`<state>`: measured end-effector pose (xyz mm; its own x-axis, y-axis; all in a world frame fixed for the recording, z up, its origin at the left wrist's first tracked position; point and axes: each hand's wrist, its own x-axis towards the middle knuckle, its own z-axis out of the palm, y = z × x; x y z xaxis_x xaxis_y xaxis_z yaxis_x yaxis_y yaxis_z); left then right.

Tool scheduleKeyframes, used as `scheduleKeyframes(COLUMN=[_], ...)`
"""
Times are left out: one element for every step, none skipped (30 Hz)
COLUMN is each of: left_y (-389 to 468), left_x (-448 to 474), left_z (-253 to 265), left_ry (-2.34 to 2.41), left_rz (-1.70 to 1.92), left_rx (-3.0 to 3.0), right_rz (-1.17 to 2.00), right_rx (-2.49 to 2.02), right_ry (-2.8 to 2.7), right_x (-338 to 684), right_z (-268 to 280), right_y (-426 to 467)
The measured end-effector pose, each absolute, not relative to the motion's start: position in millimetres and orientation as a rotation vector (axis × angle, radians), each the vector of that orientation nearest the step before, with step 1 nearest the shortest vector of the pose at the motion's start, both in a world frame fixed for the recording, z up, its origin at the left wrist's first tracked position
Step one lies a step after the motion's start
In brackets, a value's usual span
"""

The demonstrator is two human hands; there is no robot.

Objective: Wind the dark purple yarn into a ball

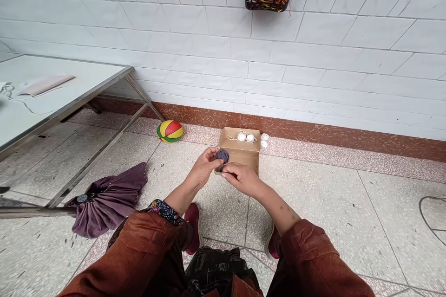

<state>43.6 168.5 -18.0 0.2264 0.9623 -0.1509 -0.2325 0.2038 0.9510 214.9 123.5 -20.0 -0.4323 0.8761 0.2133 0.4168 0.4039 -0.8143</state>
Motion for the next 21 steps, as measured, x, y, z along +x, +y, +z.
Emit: scheduleKeyframes(left_y=[168, 167, 165, 163, 161, 159, 157, 156, 155, 155, 155, 156, 157, 158, 159, 160, 161, 162, 164, 165, 167], left_x=[43, 43, 43, 43, 44, 44, 44, 43, 42, 42, 41, 39, 38, 37, 36, 35, 34, 33, 31, 30, 28], left_z=[-18, -18, -17, -16, -15, -13, -12, -12, -11, -11, -11, -11, -11, -12, -12, -12, -12, -12, -11, -11, -12], left_ry=[0.967, 0.967, 0.958, 0.941, 0.915, 0.879, 0.834, 0.782, 0.728, 0.677, 0.634, 0.600, 0.576, 0.563, 0.559, 0.566, 0.582, 0.602, 0.627, 0.654, 0.685], left_rz=[1.018, 0.984, 0.945, 0.906, 0.869, 0.837, 0.810, 0.785, 0.767, 0.758, 0.757, 0.763, 0.774, 0.791, 0.813, 0.841, 0.875, 0.913, 0.954, 0.993, 1.028], left_rx=[1.030, 1.069, 1.099, 1.118, 1.126, 1.121, 1.106, 1.084, 1.057, 1.027, 0.994, 0.959, 0.925, 0.892, 0.861, 0.833, 0.806, 0.779, 0.748, 0.719, 0.694], right_rz=[0.915, 0.905, 0.884, 0.851, 0.809, 0.763, 0.721, 0.692, 0.680, 0.688, 0.711, 0.740, 0.768, 0.789, 0.801, 0.805, 0.801, 0.793, 0.786, 0.786, 0.792], right_rx=[-1.073, -1.069, -1.080, -1.102, -1.130, -1.160, -1.191, -1.222, -1.250, -1.275, -1.297, -1.314, -1.324, -1.330, -1.335, -1.340, -1.345, -1.346, -1.335, -1.308, -1.263], right_ry=[-1.998, -1.963, -1.921, -1.877, -1.833, -1.789, -1.744, -1.701, -1.662, -1.633, -1.614, -1.606, -1.609, -1.622, -1.641, -1.667, -1.698, -1.740, -1.795, -1.866, -1.946], right_x=[216, 219, 221, 224, 226, 228, 229, 230, 230, 229, 227, 225, 223, 220, 217, 214, 211, 207, 204, 201, 198], right_z=[-14, -8, -3, 0, 1, 1, -1, -4, -7, -12, -16, -21, -26, -31, -35, -39, -43, -45, -47, -47, -46], right_y=[123, 123, 124, 126, 129, 132, 135, 138, 141, 143, 145, 146, 146, 147, 147, 146, 146, 145, 143, 142, 140])
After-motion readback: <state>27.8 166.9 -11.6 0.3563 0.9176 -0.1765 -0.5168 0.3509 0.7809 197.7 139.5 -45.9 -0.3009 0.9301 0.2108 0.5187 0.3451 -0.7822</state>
